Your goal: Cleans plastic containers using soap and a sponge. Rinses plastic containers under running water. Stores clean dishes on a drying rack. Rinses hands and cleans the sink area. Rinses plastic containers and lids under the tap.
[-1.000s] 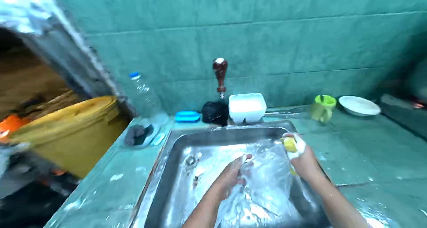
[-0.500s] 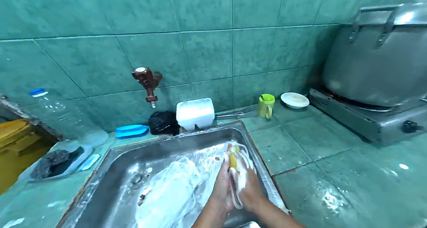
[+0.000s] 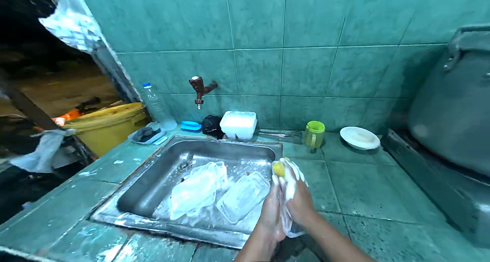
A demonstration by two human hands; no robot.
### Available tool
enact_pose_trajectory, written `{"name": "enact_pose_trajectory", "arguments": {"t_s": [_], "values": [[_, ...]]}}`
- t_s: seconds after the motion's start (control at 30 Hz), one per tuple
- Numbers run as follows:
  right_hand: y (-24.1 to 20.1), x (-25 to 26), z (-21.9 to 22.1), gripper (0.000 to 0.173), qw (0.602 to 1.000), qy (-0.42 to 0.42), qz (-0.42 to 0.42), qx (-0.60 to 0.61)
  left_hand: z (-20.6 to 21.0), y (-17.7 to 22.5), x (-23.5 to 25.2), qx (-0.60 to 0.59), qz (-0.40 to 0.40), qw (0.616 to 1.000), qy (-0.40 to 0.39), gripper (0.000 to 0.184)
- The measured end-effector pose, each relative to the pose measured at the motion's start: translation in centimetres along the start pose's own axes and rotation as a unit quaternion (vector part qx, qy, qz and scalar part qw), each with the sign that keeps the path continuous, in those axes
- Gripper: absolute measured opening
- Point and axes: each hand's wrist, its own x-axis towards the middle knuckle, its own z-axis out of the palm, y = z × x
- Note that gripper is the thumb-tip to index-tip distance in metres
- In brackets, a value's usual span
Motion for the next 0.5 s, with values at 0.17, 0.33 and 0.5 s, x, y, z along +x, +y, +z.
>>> {"name": "enact_pose_trajectory", "arguments": {"t_s": [0.17,0.33,0.5], "values": [[0.4,-5.2,1.0,0.053,0.995,0.053,-0.073,0.047,0.2,-0.9,-0.5,-0.006,0.056,0.998,0.010,0.055],[2.0,-1.8,-3.6,0.052,0.999,-0.024,-0.030,0.002,2.6,-4.1,-2.9,0.036,0.029,0.998,0.052,0.041],[5.8,-0.5,-8.1,0.054,0.998,0.023,-0.041,0.051,5.3,-6.0,-2.4,0.153,0.110,0.979,0.074,0.055]]}}
